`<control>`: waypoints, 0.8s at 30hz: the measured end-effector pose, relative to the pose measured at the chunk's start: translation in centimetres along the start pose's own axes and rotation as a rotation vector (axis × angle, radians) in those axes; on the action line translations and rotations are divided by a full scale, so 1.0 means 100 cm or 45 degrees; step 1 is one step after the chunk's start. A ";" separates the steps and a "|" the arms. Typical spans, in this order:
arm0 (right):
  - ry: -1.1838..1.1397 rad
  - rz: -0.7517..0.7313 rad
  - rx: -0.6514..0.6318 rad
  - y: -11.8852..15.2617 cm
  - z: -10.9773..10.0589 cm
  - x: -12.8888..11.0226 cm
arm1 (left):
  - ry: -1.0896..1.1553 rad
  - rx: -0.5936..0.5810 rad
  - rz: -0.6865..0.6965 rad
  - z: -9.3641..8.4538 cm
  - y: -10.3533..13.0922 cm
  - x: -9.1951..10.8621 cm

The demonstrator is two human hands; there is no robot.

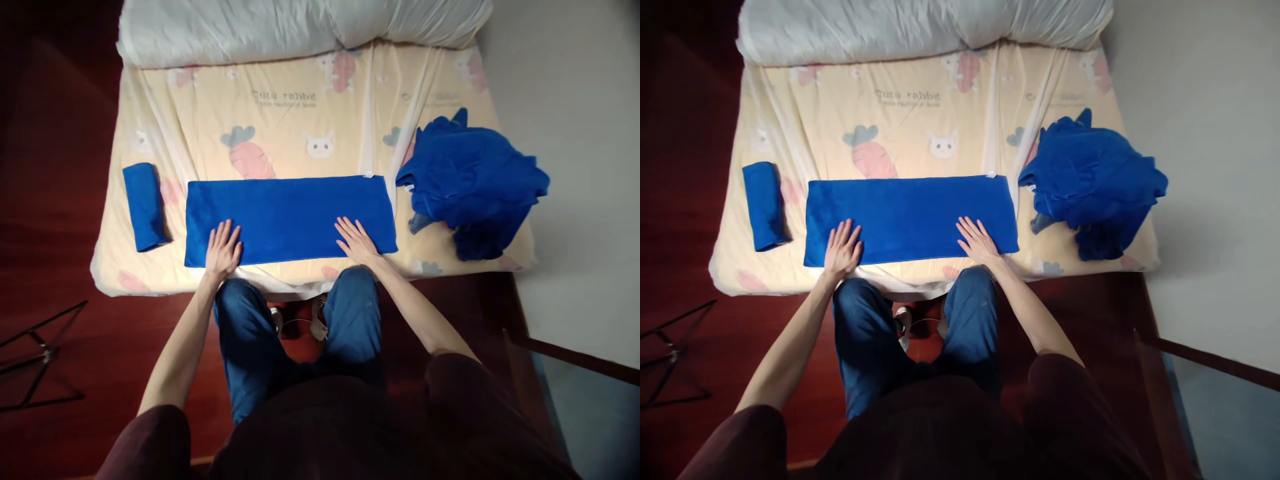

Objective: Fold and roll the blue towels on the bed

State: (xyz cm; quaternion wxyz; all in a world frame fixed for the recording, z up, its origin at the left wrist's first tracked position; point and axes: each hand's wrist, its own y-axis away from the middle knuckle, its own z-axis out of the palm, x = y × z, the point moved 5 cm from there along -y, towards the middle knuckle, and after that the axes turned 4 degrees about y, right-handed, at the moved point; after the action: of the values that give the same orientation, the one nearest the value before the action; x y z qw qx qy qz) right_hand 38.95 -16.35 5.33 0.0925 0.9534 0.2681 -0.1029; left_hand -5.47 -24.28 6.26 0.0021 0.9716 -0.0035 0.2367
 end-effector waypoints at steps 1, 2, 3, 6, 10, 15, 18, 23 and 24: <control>-0.005 0.069 -0.010 0.013 0.003 0.010 | -0.030 0.055 -0.099 -0.005 0.010 -0.014; 0.002 0.200 0.013 0.028 0.005 0.026 | -0.059 0.120 -0.213 -0.010 0.021 -0.029; 0.020 0.363 0.064 0.044 0.006 0.045 | -0.083 0.166 -0.301 -0.015 0.032 -0.043; 0.076 0.615 0.187 0.080 0.009 0.088 | -0.135 0.211 -0.399 -0.023 0.054 -0.069; 0.119 0.587 0.232 0.088 0.018 0.100 | -0.158 0.230 -0.383 -0.018 0.058 -0.076; 0.118 0.589 0.212 0.082 0.017 0.097 | -0.102 0.255 -0.360 -0.017 0.052 -0.074; 0.058 0.647 0.126 0.076 0.007 0.093 | -0.065 0.250 -0.405 -0.025 0.054 -0.055; -0.272 0.720 0.385 0.083 -0.013 0.033 | -0.001 0.273 -0.432 -0.024 0.111 0.029; -0.394 0.709 0.444 0.092 -0.012 0.013 | 0.018 0.229 -0.442 -0.018 0.132 0.049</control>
State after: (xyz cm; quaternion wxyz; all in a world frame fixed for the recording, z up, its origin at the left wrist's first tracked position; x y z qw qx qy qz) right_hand 45.14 -23.18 7.29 -0.0077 0.9644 -0.0406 -0.2611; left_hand -2.09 -37.50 10.15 -0.0440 0.9522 0.1853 0.2389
